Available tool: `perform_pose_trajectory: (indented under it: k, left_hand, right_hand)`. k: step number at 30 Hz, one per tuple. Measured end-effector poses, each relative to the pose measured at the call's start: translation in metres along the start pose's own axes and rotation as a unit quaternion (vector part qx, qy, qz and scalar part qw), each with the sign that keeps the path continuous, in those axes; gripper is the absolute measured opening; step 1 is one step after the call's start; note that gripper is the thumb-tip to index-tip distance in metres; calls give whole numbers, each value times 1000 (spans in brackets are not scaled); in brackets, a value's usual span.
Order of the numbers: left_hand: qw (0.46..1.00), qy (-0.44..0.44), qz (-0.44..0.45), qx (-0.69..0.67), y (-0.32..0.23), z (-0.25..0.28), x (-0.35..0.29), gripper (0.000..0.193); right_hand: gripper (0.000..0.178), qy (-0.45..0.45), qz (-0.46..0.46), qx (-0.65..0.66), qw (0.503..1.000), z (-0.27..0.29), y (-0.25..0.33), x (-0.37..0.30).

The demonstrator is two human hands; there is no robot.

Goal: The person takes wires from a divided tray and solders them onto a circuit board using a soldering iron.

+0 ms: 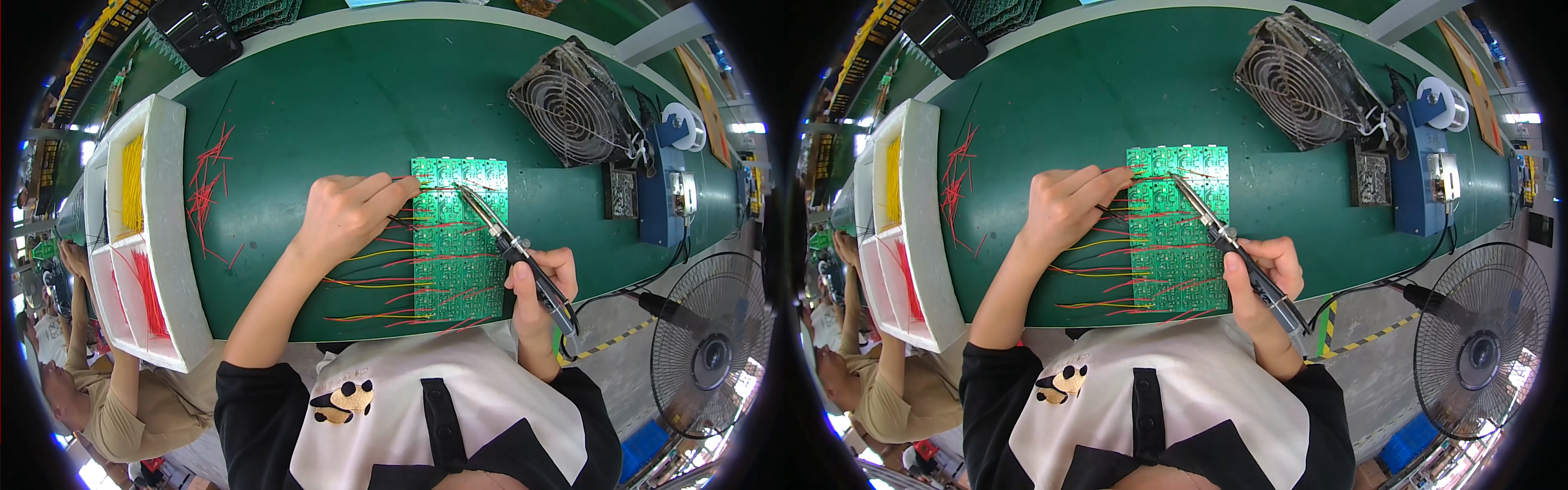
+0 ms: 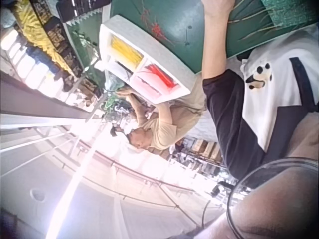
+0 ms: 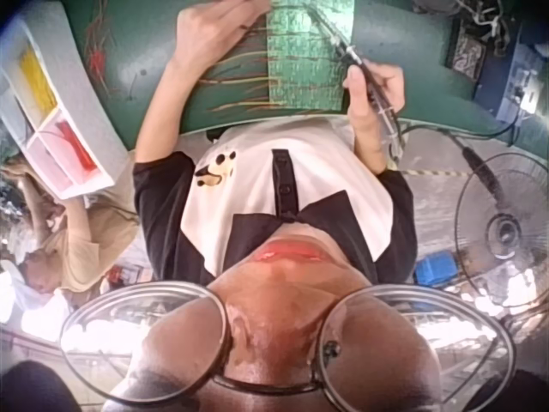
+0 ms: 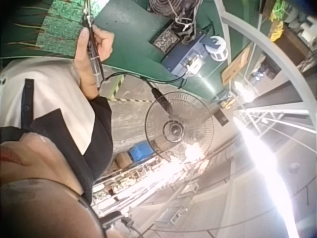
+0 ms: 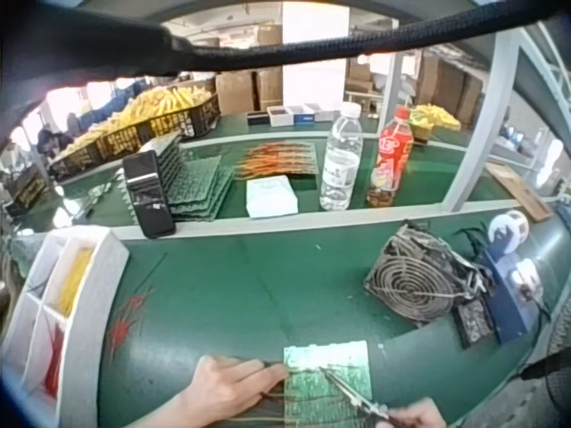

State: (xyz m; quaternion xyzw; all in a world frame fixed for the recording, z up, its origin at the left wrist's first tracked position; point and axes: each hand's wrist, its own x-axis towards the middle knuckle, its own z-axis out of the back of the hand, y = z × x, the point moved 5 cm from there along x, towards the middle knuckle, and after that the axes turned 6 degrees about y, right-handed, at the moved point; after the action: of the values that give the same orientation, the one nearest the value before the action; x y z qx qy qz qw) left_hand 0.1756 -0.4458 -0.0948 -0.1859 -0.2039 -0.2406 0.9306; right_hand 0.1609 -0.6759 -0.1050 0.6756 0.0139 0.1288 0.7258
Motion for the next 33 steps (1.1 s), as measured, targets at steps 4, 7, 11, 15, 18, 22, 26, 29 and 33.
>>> perform_pose_trajectory:
  k: [4,7,11,15,18,22,26,29,33]
  left_hand:
    - [1000,-12,-4,5,-1,0,0,12]
    - [1000,3,-7,-16,-2,1,1,19]
    - [1000,7,-7,-5,-3,2,0,18]
    - [1000,10,-1,8,-5,1,0,18]
    - [1000,3,-1,10,-7,2,1,18]
    - [1000,4,1,13,-8,2,1,18]
    - [1000,10,1,15,-9,3,2,19]
    - [1000,14,4,17,-9,3,1,20]
    - [999,24,9,23,-11,3,1,20]
  right_hand:
    - [18,8,8,10,1000,2,-1,-1]
    - [18,5,4,14,1000,2,-1,-1]
    - [18,10,1,13,1000,1,0,-1]
    - [17,9,7,11,1000,0,1,0]
    - [17,11,7,8,1000,0,2,1]
    - [17,11,6,2,1000,-1,2,1]
    - [16,14,6,2,1000,-2,0,0]
    - [15,7,27,-33,999,-3,5,1]
    - [19,61,50,-92,993,-5,8,0]
